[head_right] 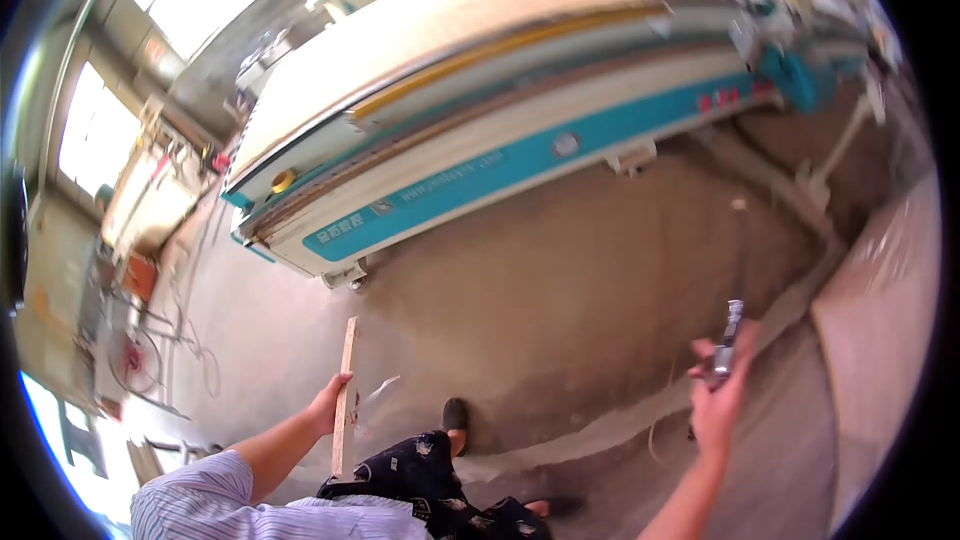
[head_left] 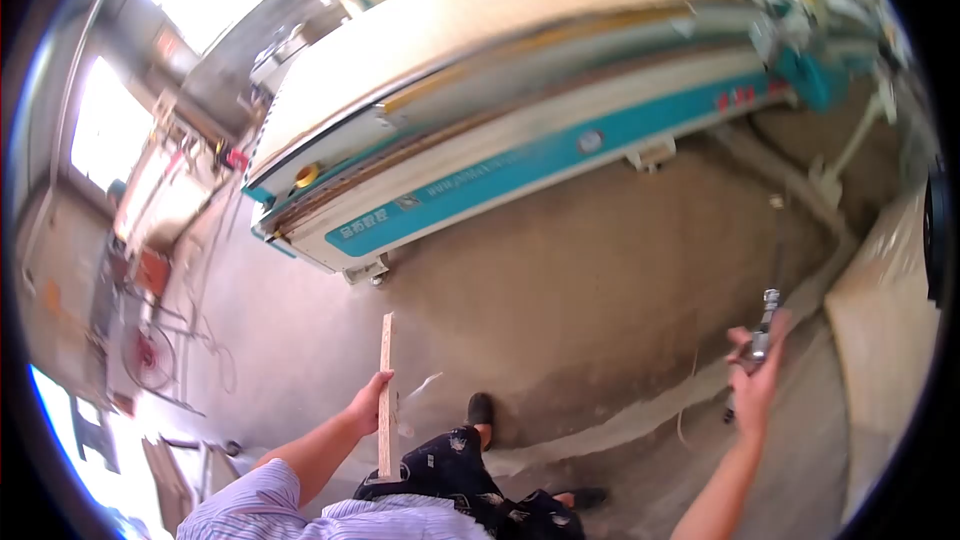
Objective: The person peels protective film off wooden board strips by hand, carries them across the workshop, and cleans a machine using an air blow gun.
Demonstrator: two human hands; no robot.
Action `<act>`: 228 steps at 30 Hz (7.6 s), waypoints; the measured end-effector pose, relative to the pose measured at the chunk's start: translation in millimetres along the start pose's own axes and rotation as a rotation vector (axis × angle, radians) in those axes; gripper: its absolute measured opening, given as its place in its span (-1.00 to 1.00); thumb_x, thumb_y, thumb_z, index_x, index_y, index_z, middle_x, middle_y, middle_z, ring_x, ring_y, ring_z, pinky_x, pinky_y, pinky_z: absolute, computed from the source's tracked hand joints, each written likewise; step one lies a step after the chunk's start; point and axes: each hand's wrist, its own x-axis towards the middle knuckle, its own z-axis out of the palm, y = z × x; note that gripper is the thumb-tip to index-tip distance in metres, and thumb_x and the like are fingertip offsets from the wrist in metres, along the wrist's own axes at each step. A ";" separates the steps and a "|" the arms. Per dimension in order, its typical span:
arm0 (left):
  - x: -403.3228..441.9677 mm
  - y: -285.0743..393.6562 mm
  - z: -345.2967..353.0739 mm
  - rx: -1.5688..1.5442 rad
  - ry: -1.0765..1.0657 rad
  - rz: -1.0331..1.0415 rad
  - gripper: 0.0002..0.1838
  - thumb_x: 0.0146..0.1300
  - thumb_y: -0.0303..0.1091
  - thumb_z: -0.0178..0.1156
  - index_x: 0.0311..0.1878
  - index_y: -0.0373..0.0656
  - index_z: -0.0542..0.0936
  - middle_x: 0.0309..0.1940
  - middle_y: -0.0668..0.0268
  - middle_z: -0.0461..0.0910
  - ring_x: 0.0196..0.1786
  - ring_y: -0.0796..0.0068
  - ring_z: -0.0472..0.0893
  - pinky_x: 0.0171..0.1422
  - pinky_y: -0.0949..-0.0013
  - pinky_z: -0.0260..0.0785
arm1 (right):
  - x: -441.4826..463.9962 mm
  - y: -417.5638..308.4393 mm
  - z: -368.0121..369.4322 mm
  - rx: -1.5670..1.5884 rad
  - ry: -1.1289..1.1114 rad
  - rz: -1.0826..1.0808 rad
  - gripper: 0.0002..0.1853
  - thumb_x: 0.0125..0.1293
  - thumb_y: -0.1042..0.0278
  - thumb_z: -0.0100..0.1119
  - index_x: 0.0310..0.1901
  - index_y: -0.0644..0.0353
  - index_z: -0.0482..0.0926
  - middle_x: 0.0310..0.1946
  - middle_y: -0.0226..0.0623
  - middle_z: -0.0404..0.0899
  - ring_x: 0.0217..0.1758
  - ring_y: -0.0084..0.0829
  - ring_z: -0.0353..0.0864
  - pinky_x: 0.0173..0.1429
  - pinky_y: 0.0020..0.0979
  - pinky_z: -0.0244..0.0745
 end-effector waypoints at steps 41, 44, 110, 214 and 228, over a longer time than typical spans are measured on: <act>247.7 320.4 82.1 -0.576 0.198 0.019 -0.08 0.26 0.35 0.05 0.53 -0.05 0.16 0.46 0.15 0.25 0.42 0.02 0.33 0.40 -0.14 0.26 | 861.1 -168.4 299.9 -1.022 0.004 0.497 -0.42 0.40 -0.25 0.08 -0.10 0.23 0.68 -0.43 -0.16 0.73 -0.47 -0.28 0.73 -0.19 -0.21 0.58; 277.0 343.9 104.8 -0.591 0.141 0.004 -0.07 0.25 0.37 0.04 0.53 -0.04 0.16 0.46 0.15 0.25 0.40 0.00 0.35 0.38 -0.17 0.28 | 872.8 -153.2 320.2 -1.088 -0.100 0.474 -0.40 0.38 -0.27 0.09 -0.09 0.24 0.68 -0.47 -0.18 0.71 -0.42 -0.29 0.73 -0.13 -0.21 0.58; 307.1 428.3 385.2 -0.562 -0.043 0.045 -0.23 0.31 0.34 -0.07 0.41 0.02 0.35 0.35 0.26 0.43 0.31 0.09 0.47 0.29 -0.07 0.40 | 1171.7 -178.9 122.8 -1.124 -0.078 0.496 -0.32 0.39 -0.28 0.10 0.02 0.36 0.60 -0.49 -0.15 0.69 -0.40 -0.26 0.72 -0.20 -0.09 0.55; 275.2 250.4 -223.7 -0.677 0.222 -0.030 -0.36 0.26 0.26 0.18 0.07 -0.14 0.45 -0.23 0.23 0.46 -0.23 0.35 0.54 -0.33 0.23 0.47 | 258.3 -187.0 841.0 -1.085 -0.845 0.088 -0.39 0.33 -0.32 0.11 -0.14 0.19 0.69 -0.17 0.00 0.71 -0.01 0.02 0.69 0.05 -0.06 0.56; 285.7 322.3 -179.8 -0.717 0.049 0.093 0.00 0.25 0.28 0.13 0.55 -0.17 0.06 0.50 0.04 0.11 0.47 -0.07 0.21 0.51 -0.18 0.10 | 526.6 -202.4 790.9 -0.932 -0.479 0.174 -0.38 0.35 -0.24 0.17 -0.30 0.36 0.61 -0.63 -0.12 0.60 -0.59 -0.24 0.63 -0.39 -0.19 0.54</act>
